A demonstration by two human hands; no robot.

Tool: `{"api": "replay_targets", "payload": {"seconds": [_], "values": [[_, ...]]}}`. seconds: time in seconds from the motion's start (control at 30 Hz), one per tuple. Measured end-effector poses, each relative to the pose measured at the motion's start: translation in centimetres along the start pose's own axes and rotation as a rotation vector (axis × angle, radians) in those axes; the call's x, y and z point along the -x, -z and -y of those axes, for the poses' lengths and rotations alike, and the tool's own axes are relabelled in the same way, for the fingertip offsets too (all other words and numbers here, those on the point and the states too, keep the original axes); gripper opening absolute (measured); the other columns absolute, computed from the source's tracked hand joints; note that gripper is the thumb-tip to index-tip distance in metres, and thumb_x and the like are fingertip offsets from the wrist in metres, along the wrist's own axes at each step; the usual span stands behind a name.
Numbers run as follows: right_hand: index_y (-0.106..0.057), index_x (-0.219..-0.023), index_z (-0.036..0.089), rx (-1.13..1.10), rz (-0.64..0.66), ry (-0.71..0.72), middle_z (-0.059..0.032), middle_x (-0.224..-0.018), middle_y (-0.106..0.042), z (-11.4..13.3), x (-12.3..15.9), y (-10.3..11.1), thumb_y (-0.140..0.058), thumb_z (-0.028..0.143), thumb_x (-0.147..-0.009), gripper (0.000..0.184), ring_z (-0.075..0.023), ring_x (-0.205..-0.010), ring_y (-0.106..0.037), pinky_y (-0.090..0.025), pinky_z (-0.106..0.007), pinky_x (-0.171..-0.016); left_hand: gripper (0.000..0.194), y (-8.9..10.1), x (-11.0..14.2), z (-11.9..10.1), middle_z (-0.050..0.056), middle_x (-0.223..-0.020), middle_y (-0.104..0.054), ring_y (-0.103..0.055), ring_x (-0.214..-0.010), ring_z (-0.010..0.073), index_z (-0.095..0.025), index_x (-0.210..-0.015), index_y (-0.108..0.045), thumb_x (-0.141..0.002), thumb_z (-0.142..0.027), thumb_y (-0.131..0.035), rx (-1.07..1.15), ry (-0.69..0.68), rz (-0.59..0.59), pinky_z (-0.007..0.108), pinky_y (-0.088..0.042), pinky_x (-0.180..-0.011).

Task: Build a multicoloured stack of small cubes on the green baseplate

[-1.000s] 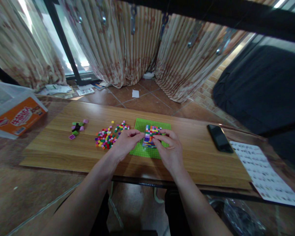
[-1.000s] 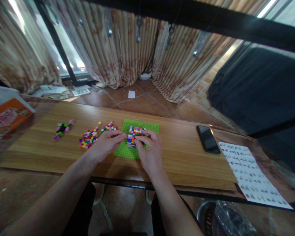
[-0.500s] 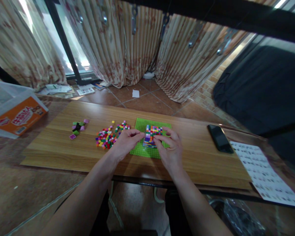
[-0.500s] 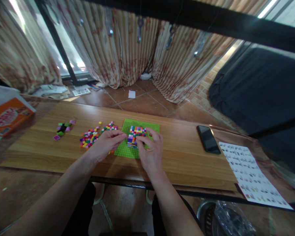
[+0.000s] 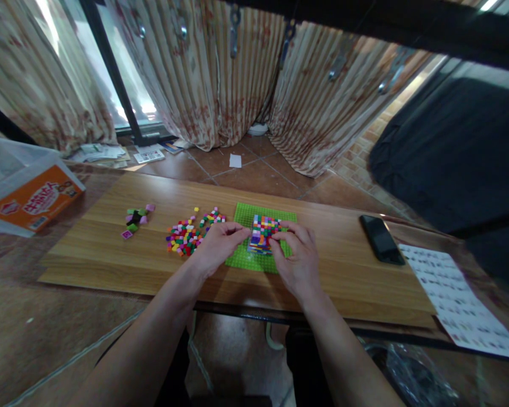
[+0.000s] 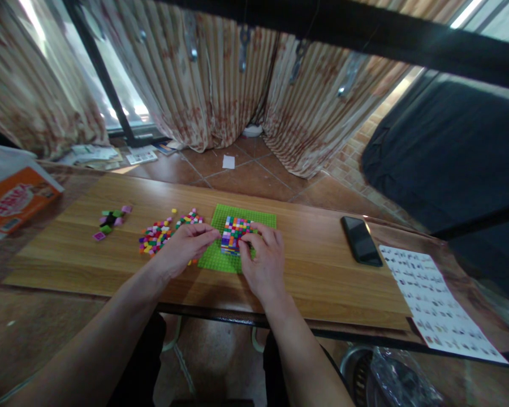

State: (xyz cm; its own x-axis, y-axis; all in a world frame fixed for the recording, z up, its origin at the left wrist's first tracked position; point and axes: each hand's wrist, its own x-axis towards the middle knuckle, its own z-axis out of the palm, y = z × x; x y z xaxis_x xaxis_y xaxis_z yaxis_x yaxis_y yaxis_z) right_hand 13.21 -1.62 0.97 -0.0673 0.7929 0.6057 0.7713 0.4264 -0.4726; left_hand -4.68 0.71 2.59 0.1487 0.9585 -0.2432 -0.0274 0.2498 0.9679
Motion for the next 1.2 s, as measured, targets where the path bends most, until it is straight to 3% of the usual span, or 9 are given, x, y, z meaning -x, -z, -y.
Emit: {"api": "replay_targets", "payload": {"seconds": [0.2,0.93,1.2], "values": [[-0.065,-0.085,0.022,-0.031,0.054,-0.013,-0.008,-0.11,-0.063,-0.03,-0.02,0.04,-0.057,0.022,-0.086,0.008,-0.0239,-0.107,-0.053,-0.045,-0.045,-0.094,0.026,-0.04,-0.07,0.13,-0.006,-0.047,-0.043,-0.03,-0.042,0.0052,-0.015,-0.06,-0.061,-0.07,-0.039,-0.068,-0.004,-0.006,0.004,0.023,-0.016,-0.043],[-0.069,-0.087,0.021,-0.022,-0.002,0.041,-0.008,-0.11,-0.064,0.54,0.24,-0.26,-0.064,0.023,-0.084,0.006,-0.0231,-0.105,-0.057,-0.048,-0.043,-0.091,0.026,0.06,-0.07,0.09,-0.006,-0.05,-0.044,-0.033,-0.044,0.0055,-0.015,-0.063,-0.059,-0.07,-0.039,-0.066,-0.005,-0.001,0.018,0.022,-0.02,-0.045],[-0.066,-0.082,0.022,-0.086,-0.005,-0.045,-0.0062,-0.106,-0.065,0.5,0.25,-0.55,-0.066,0.021,-0.081,0.001,-0.0227,-0.105,-0.058,-0.047,-0.044,-0.092,0.026,-0.02,0.12,-0.09,-0.007,-0.048,-0.041,-0.03,-0.043,0.0052,-0.015,-0.062,-0.059,-0.07,-0.038,-0.066,-0.037,-0.003,0.002,0.022,-0.017,-0.045]]}}
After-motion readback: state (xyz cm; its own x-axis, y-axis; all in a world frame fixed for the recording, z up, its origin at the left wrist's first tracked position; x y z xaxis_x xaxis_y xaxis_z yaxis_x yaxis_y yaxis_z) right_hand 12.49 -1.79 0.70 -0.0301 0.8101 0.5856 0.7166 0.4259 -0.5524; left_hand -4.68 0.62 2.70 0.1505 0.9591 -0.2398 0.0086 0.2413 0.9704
